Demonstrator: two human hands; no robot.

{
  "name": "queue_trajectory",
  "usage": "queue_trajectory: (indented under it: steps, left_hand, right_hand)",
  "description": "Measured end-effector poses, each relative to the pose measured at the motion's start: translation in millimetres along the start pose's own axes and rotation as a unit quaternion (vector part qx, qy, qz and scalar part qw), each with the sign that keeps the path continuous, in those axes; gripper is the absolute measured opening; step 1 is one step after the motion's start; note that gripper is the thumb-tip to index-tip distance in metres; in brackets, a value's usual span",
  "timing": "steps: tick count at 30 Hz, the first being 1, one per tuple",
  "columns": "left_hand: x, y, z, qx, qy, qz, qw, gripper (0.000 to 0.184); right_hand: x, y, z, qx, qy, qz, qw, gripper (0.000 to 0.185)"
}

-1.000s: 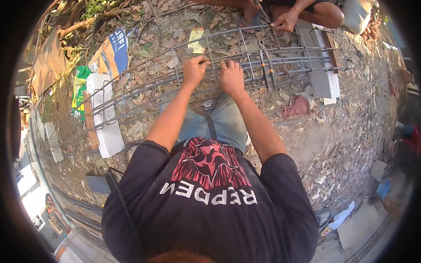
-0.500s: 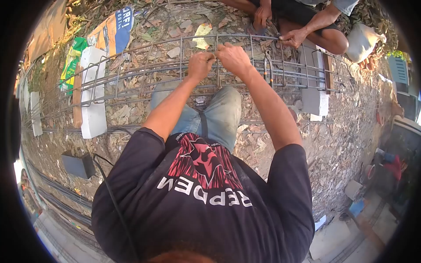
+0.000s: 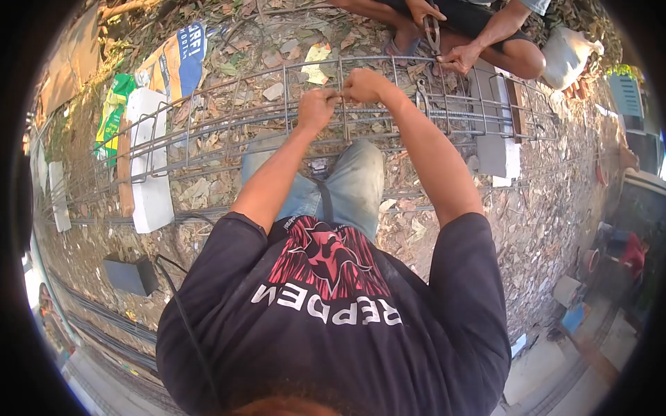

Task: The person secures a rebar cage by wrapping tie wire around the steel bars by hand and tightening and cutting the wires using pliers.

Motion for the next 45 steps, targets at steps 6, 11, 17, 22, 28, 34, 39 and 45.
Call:
queue_trajectory:
  steps: [6,11,17,22,28,34,39,45]
  left_hand:
    - [7,-19,-2,-0.037,-0.040,-0.105,0.993,0.042]
    - [10,-37,24,-0.158,-0.236,-0.134,0.950,0.115]
    - [-23,-74,23,-0.217,-0.303,-0.277,0.886,0.144]
    - [-16,-72,21,-0.187,-0.298,-0.256,0.900,0.138]
    - [-20,-70,9,-0.202,-0.234,-0.249,0.918,0.139]
    - [-28,-71,-5,-0.160,-0.230,-0.258,0.925,0.145]
    - [-29,-67,-7,-0.140,-0.240,-0.253,0.927,0.144]
    - [-29,-67,-3,-0.120,-0.253,-0.260,0.924,0.144]
  right_hand:
    - [105,171,-37,-0.012,0.088,0.587,0.805,0.019]
    - [-13,222,67,-0.277,0.074,0.482,0.828,0.045]
    - [-58,216,85,-0.283,0.041,0.437,0.853,0.064]
    - [-51,224,89,-0.273,0.040,0.449,0.850,0.049]
    - [-74,210,64,-0.193,-0.499,0.292,0.792,0.037]
    - [-10,178,-8,-0.100,0.116,0.160,0.975,0.025]
    - [32,140,-26,-0.052,0.371,0.089,0.923,0.020]
    - [36,97,-36,0.021,0.568,0.052,0.821,0.045]
Point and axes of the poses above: each hand's wrist, its own y-axis away from the middle knuckle, its own x-axis out of the back of the hand, z = x × y, the point moved 9 cm from there along -y, towards the middle knuckle, and after that the axes turned 6 degrees about x, right-handed, at the moved point
